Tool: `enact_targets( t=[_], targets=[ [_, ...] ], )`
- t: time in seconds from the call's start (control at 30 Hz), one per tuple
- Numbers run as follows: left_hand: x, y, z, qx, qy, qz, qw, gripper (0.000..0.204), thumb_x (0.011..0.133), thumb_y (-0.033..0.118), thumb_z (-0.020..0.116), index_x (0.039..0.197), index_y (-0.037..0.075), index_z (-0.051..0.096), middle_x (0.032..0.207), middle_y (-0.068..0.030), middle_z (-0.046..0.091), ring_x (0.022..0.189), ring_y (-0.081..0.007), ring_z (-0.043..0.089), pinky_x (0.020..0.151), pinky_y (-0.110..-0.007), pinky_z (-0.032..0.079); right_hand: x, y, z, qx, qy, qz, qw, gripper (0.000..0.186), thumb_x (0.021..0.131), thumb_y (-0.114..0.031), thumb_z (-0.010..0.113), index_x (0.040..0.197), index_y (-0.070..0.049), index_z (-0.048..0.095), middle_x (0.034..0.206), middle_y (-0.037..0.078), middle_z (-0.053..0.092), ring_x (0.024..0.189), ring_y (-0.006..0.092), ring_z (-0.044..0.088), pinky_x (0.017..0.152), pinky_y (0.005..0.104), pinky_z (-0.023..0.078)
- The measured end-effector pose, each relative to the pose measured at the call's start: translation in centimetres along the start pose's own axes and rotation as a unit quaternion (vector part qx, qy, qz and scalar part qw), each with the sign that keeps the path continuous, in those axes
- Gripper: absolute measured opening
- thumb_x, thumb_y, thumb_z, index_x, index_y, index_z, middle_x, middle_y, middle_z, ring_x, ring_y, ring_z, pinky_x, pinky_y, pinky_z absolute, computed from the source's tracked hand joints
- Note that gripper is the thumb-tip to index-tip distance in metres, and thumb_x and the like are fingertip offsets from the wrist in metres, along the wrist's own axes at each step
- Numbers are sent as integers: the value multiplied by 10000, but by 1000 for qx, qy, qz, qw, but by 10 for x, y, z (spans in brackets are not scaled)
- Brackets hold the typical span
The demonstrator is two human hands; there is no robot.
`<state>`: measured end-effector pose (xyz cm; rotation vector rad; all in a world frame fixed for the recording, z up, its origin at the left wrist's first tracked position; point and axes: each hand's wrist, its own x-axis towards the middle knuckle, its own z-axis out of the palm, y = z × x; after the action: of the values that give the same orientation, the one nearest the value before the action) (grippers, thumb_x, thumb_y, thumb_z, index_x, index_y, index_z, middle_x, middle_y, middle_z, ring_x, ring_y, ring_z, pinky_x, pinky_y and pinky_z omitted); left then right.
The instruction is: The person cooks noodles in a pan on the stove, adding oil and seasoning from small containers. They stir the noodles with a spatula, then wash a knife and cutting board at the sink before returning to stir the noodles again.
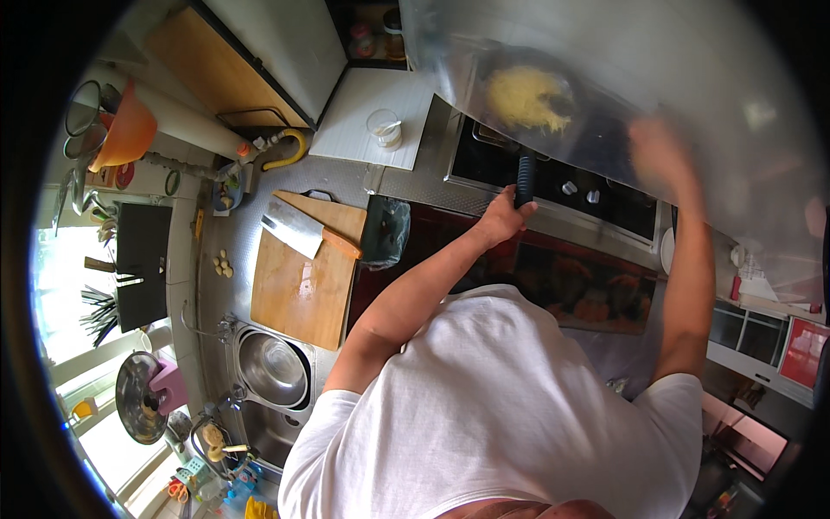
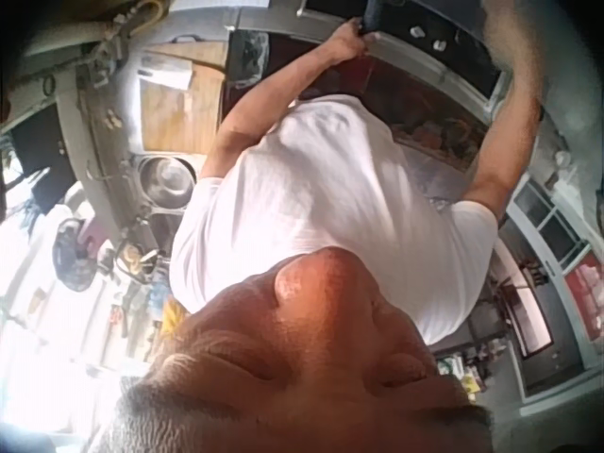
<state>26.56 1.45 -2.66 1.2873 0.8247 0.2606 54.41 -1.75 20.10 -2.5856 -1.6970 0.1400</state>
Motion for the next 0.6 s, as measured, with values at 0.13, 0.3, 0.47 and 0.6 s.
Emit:
enact_targets(
  t=[0.13, 0.3, 0.47, 0.6],
  targets=[
    [-1, 1, -2, 11, -6, 0, 1000, 780, 967, 341, 705, 1499, -109, 354, 1081, -207, 687, 717, -219, 718, 728, -360, 585, 97, 59, -5, -241, -62, -147, 957, 186, 877, -195, 665, 948, -35, 728, 957, 213, 720, 863, 401, 701, 782, 495, 559],
    [-1, -1, 1, 10, 5, 2, 1000, 826, 960, 350, 711, 1520, -116, 323, 1119, -238, 685, 725, -233, 720, 750, -367, 588, 175, 87, 2, -273, -133, -204, 931, 231, 727, -140, 772, 943, -63, 745, 953, 171, 740, 826, 375, 704, 764, 462, 576],
    [0, -3, 2, 7, 9, 12, 1000, 774, 965, 342, 713, 1505, -85, 360, 963, -156, 687, 718, -185, 673, 683, -335, 552, 211, 113, 32, -261, -105, -410, 868, 169, 813, -176, 708, 919, -47, 734, 731, 121, 628, 650, 277, 612, 606, 445, 506],
    [-9, 3, -4, 11, 20, -9, 1000, 725, 962, 330, 717, 1472, -80, 405, 907, -144, 679, 724, -196, 669, 712, -346, 543, 197, 82, 22, -108, -128, -259, 951, 207, 854, -234, 682, 824, -32, 711, 648, 100, 575, 605, 191, 540, 566, 429, 464]
  ],
)
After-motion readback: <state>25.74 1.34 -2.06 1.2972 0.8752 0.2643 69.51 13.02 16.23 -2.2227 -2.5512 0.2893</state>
